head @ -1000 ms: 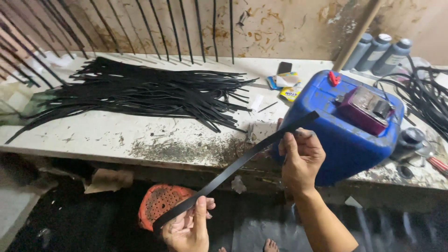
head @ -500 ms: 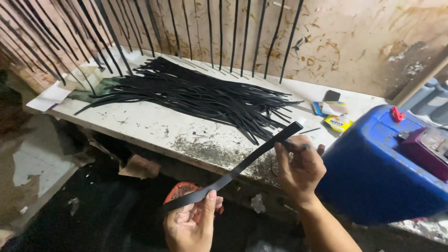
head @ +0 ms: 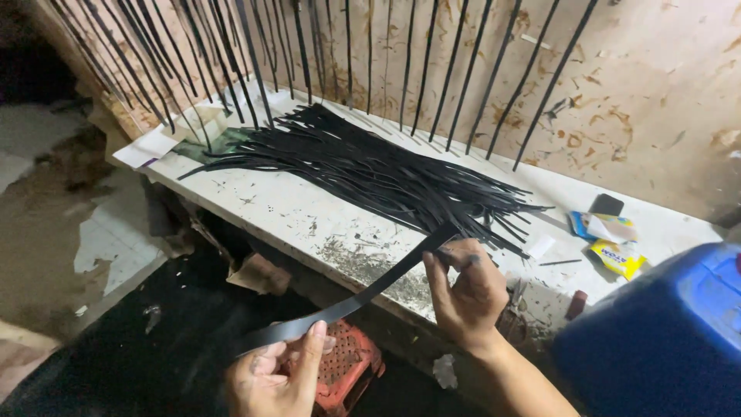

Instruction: The person picks up black rubber strips from a table, applies a dark substance to them using a small roller on a blue container, and then hangs the treated strips on a wall rack using colorful clothespins. The process is repeated for multiple strips.

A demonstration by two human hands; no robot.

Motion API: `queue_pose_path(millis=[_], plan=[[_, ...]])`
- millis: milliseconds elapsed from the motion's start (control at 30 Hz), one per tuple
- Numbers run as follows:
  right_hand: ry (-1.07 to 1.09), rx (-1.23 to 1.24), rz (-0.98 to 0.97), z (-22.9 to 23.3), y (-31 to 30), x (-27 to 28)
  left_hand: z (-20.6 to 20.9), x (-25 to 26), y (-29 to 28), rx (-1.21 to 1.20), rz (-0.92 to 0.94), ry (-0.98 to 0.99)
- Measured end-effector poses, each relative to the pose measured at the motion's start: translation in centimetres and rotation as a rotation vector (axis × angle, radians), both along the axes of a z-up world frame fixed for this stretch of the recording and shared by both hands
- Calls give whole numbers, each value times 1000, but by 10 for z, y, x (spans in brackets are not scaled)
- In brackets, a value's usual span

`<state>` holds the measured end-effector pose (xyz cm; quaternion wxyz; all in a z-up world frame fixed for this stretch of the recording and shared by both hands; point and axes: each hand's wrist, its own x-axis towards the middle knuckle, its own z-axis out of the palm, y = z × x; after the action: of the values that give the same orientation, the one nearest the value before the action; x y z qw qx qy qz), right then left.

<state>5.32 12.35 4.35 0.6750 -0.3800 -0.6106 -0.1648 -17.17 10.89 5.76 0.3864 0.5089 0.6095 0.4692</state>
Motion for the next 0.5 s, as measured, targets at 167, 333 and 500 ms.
queue_pose_path(millis=[167, 333, 500], plan=[[55, 20, 63, 2, 43, 1, 5, -9, 30, 199, 84, 227], [96, 94, 218, 0, 80, 0, 9, -14, 54, 481, 6, 229], [178, 63, 299, -4, 106, -11, 27, -26, 71, 395, 9, 335]])
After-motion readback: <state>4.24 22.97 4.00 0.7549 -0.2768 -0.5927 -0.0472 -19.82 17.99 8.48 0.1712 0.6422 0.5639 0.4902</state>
